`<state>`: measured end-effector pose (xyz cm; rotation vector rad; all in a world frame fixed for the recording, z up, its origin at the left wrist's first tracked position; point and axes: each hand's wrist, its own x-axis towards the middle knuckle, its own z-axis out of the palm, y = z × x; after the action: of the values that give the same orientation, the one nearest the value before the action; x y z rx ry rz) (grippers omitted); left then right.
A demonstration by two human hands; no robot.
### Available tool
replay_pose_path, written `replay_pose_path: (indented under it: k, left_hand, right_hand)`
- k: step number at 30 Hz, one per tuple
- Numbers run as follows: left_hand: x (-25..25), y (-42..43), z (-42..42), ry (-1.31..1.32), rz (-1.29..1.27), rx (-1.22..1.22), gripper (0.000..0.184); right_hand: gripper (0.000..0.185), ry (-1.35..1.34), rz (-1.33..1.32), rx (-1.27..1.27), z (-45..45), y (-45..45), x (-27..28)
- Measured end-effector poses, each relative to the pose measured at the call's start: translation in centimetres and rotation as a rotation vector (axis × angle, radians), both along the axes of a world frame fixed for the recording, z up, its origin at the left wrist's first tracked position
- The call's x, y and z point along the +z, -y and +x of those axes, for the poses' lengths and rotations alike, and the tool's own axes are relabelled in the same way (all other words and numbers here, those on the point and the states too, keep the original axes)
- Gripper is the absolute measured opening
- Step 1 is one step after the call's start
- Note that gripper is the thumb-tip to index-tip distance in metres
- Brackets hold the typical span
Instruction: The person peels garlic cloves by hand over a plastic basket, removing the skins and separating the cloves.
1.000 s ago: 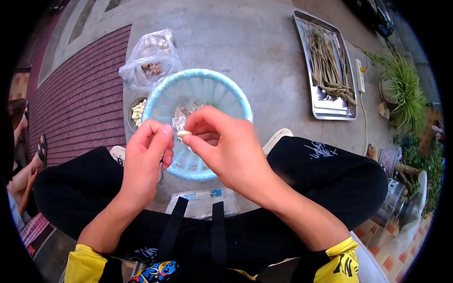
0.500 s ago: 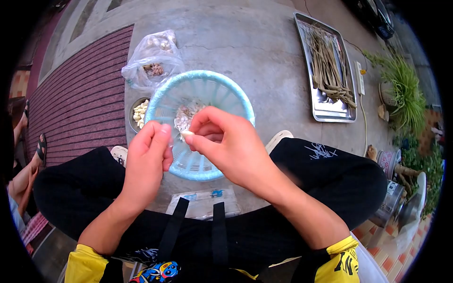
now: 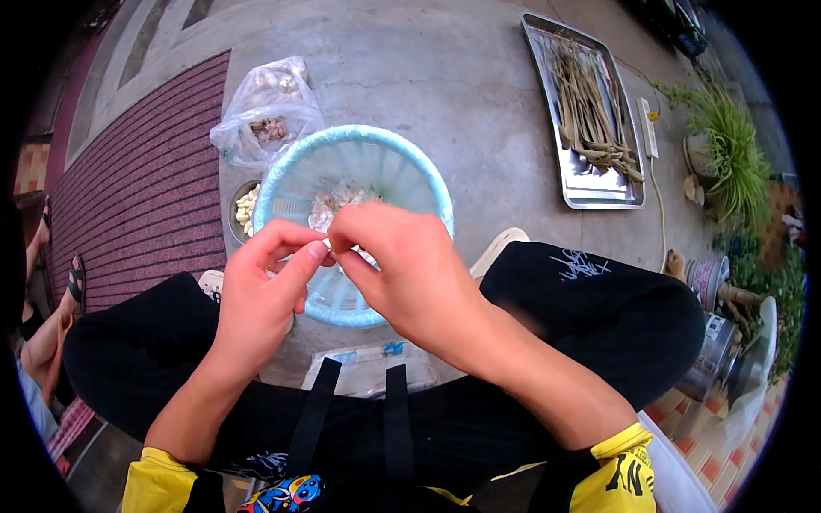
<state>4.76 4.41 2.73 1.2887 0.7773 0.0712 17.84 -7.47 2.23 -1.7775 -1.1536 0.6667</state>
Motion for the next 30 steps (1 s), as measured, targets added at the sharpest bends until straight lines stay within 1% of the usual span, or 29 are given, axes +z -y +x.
replay_pose_path:
  k: [3, 5, 6, 8, 12, 13, 14, 15, 17, 18, 19, 21, 25, 27, 28, 30]
  left_hand:
    - [-0.1, -0.1, -0.3, 0.002, 0.009, 0.000, 0.013]
    - [0.1, -0.2, -0.2, 0.011, -0.013, 0.016, 0.013]
    - [0.1, -0.2, -0.3, 0.021, -0.033, 0.033, 0.013]
    - [0.0, -0.2, -0.4, 0.021, -0.051, 0.053, 0.013]
    - [-0.4, -0.2, -0.6, 0.046, -0.107, 0.086, 0.013]
    - [-0.5, -0.3, -0.7, 0.045, -0.109, 0.087, 0.013]
    - [-0.6, -0.4, -0.8, 0.052, -0.168, 0.108, 0.013]
    - [-0.7, -0.5, -0.8, 0.060, -0.226, 0.130, 0.013]
    - [-0.7, -0.6, -0.9, 0.075, -0.275, 0.143, 0.013]
    - [-0.7, -0.6, -0.9, 0.092, -0.324, 0.154, 0.012]
    - [-0.7, -0.6, -0.9, 0.090, -0.325, 0.157, 0.012]
    - [-0.6, -0.6, -1.0, 0.063, -0.326, 0.155, 0.012]
    - [-0.3, -0.7, -0.7, 0.058, -0.341, 0.157, 0.008]
    - [-0.1, -0.7, -0.7, 0.063, -0.333, 0.142, 0.008]
    - [0.0, -0.7, -0.7, 0.063, -0.333, 0.142, 0.008]
    - [0.0, -0.7, -0.7, 0.057, -0.314, 0.150, 0.009]
  right_hand:
    - [0.010, -0.049, 0.002, -0.011, -0.2, 0.0, 0.0]
    - [0.010, -0.323, -0.057, -0.113, -0.5, 0.0, 0.3]
    - [0.010, -0.324, -0.058, -0.112, -0.5, -0.1, 0.4]
    - [0.011, -0.598, -0.137, -0.217, -0.4, -0.3, 0.6]
    - [0.013, -0.598, -0.203, -0.242, -0.2, -0.6, 0.9]
    - [0.015, -0.446, -0.148, -0.172, -0.5, -0.7, 1.1]
    - [0.018, -0.294, -0.094, -0.101, -0.7, -0.7, 1.1]
    - [0.018, -0.295, -0.094, -0.098, -0.6, -0.7, 0.9]
    - [0.026, 0.103, 0.028, 0.070, -0.3, -0.5, 0.2]
    - [0.022, 0.111, 0.051, 0.040, -0.5, -0.5, 0.3]
    - [0.022, 0.109, 0.050, 0.042, -0.4, -0.4, 0.2]
    - [0.013, 0.068, 0.072, 0.057, 0.0, -0.3, -0.1]
    - [0.008, 0.047, 0.066, 0.002, -0.6, -0.5, 0.3]
    - [0.008, -0.238, -0.038, -0.138, -0.7, -0.3, 0.3]
    - [0.008, -0.238, -0.038, -0.138, -0.5, -0.3, 0.4]
    - [0.009, -0.511, -0.257, -0.265, 0.0, -0.5, 1.2]
